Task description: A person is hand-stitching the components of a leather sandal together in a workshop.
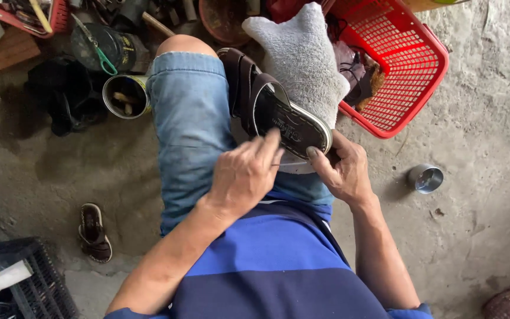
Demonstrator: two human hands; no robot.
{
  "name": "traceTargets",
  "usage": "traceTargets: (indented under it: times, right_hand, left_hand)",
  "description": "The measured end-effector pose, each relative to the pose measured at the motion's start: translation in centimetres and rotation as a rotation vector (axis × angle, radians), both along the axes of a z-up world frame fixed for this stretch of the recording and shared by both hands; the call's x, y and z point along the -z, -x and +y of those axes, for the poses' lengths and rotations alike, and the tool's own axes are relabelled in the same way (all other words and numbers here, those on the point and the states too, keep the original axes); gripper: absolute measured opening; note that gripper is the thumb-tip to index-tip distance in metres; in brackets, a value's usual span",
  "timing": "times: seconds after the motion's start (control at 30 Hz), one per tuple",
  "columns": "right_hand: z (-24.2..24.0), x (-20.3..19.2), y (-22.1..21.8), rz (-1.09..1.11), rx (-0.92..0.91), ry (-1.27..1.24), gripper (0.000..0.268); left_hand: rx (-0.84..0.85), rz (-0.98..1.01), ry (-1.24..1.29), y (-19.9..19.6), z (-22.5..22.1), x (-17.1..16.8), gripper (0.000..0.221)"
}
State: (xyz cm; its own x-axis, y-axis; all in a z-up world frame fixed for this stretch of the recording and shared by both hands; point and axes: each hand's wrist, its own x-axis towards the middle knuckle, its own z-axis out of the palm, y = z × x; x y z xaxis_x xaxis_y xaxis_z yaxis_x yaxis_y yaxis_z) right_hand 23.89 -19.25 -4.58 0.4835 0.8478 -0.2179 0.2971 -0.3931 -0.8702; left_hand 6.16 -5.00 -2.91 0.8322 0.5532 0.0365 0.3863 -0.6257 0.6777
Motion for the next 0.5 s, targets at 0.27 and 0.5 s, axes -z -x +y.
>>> traceTargets:
  times: [0.27,0.5]
  right_hand:
    - [-1.3,2.5,-2.3,0.304,0.048,-0.005,0.037]
    - [-2.9,6.0,-4.9,0.564,0.733,-0.115,0.039]
  left_hand:
    - [-0.037,-0.111,-0.002,-1.0,-2.5,0.6,0.035]
    - [0.011,-0.151,0.031,-1.5,-2.4,0.3,0.043]
